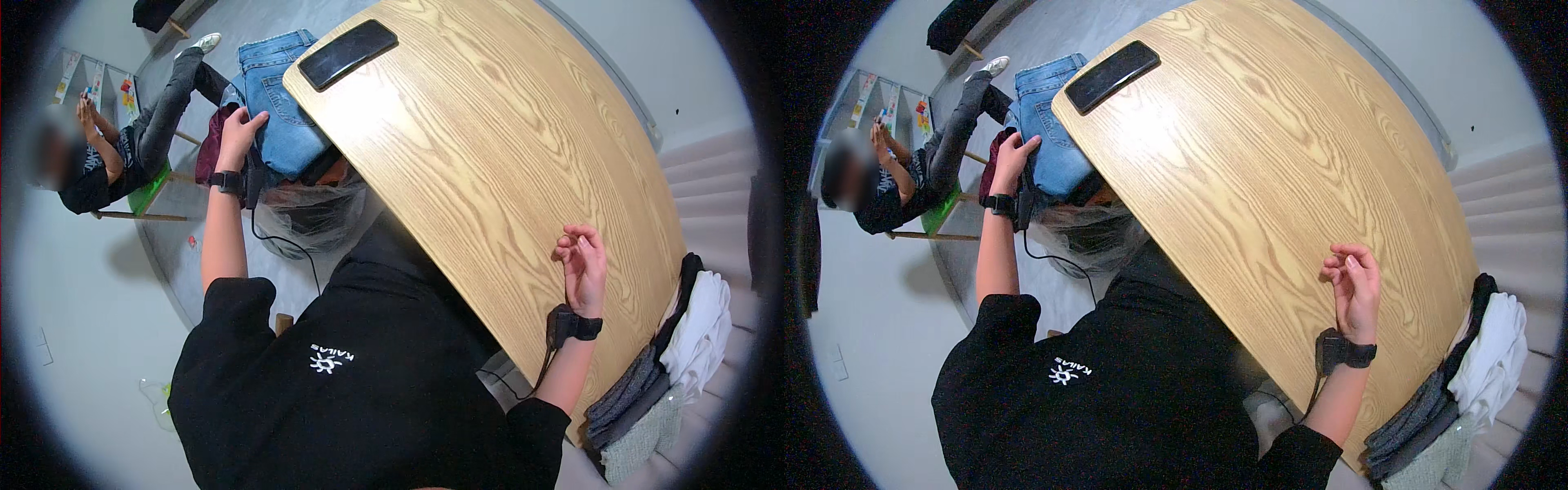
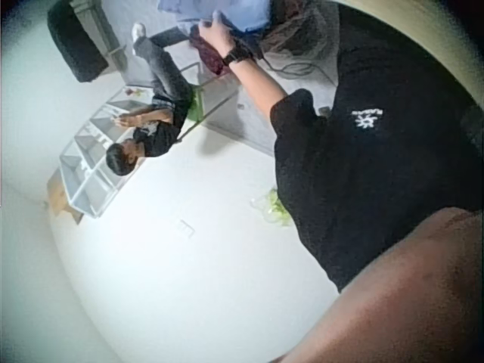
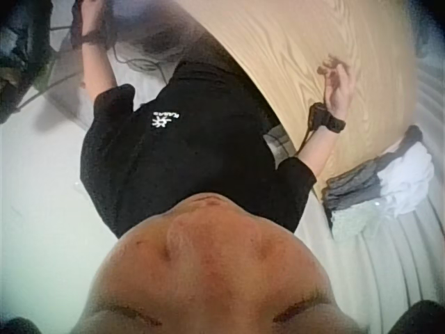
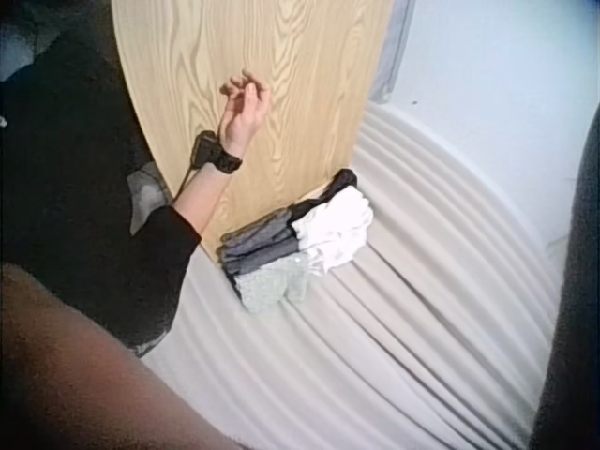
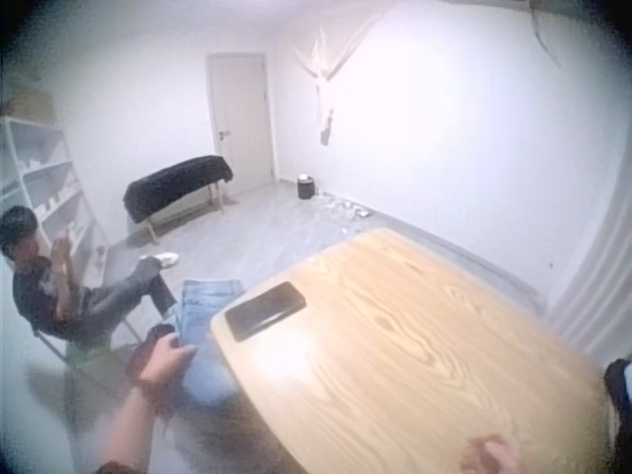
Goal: The recorder folds several items of clothing including a skirt, jeans, and trousers on a table.
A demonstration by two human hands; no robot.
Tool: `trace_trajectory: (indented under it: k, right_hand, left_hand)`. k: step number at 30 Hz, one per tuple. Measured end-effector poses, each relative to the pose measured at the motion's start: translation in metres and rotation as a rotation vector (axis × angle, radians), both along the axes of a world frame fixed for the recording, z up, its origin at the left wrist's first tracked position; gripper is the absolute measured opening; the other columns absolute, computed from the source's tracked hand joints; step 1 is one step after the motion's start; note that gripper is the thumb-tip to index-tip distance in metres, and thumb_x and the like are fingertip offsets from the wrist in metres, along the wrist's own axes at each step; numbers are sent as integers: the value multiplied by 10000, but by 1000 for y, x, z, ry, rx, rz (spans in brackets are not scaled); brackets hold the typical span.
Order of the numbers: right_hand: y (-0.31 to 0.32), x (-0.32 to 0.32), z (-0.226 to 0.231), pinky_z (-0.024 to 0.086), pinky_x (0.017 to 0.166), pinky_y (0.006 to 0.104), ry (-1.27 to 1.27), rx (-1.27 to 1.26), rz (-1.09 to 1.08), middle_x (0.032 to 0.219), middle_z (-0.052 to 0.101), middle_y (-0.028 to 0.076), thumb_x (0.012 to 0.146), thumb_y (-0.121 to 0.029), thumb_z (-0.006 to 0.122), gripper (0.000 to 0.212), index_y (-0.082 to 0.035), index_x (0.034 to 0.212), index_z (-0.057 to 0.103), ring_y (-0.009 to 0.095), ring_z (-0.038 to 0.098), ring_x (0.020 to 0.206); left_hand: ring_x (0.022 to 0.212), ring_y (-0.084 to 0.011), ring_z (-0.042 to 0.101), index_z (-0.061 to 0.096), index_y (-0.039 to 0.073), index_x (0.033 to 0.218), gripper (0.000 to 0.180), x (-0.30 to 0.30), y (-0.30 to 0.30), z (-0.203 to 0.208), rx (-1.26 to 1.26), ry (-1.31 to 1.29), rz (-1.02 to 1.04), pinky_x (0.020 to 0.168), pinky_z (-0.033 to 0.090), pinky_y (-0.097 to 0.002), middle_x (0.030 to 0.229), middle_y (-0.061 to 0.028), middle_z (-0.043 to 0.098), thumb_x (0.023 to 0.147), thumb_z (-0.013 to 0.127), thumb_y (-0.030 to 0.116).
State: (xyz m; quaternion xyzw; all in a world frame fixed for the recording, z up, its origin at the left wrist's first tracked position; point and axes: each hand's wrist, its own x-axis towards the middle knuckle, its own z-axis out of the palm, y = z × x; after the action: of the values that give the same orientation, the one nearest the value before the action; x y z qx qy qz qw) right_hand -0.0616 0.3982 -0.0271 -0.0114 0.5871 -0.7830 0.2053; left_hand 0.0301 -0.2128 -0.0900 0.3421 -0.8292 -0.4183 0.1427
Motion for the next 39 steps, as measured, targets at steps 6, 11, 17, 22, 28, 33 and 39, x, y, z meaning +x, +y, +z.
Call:
trace_trajectory:
  k: [6, 11, 17, 22, 28, 33, 39]
  right_hand:
    - [3, -1, -5, 506, 721, 289, -12, -9, -20, 953, 590, 86, 929, -135, 524, 162, -26, 1049, 534, 141, 586, 797]
    - [3, 0, -7, 509, 732, 311, -2, -22, -19, 949, 599, 107, 927, -118, 511, 164, -9, 1047, 531, 160, 594, 798]
    - [4, 1, -7, 512, 734, 312, 16, 0, -6, 935, 592, 104, 925, -118, 512, 168, -4, 1046, 530, 161, 596, 797]
    - [5, -1, -5, 518, 753, 308, 8, -9, -4, 932, 590, 102, 925, -114, 511, 163, -5, 1044, 530, 162, 598, 804]
    - [5, -1, -6, 512, 756, 301, 9, -10, -10, 934, 588, 102, 924, -113, 514, 163, -3, 1043, 530, 160, 593, 810]
    - [2, -1, -4, 510, 759, 296, 5, 1, -9, 928, 590, 102, 923, -108, 514, 162, 3, 1040, 530, 159, 591, 803]
    - [5, 0, -9, 501, 747, 284, -2, -17, -13, 930, 589, 94, 923, -115, 525, 159, -12, 1043, 533, 150, 588, 801]
  left_hand:
    - [817, -149, 608, 599, -16, 1084, 306, -4, -3, 14, 454, 287, 30, 741, 474, -282, 941, -62, 655, 873, 646, 201]
    - [903, -230, 629, 559, -29, 1153, 409, -9, -19, 51, 710, 322, 118, 838, 492, -352, 1060, -130, 642, 907, 592, 296]
    - [889, -224, 647, 572, 13, 1185, 429, 11, -58, 43, 725, 241, 160, 800, 521, -342, 1096, -99, 650, 924, 562, 354]
    - [894, -214, 640, 552, -11, 1183, 416, 2, -24, 92, 806, 407, 92, 816, 510, -341, 1057, -107, 651, 934, 554, 322]
    - [863, -186, 651, 565, 14, 1142, 383, -12, -27, 134, 568, 528, -70, 775, 526, -320, 1018, -85, 657, 936, 553, 337]
    - [875, -140, 601, 593, -10, 1126, 372, -10, -16, 156, 378, 700, 33, 797, 466, -266, 1030, -55, 639, 934, 574, 308]
    - [954, -185, 581, 561, -46, 1211, 407, 11, -29, 205, 101, 768, 43, 843, 447, -276, 1073, -112, 625, 961, 527, 274]
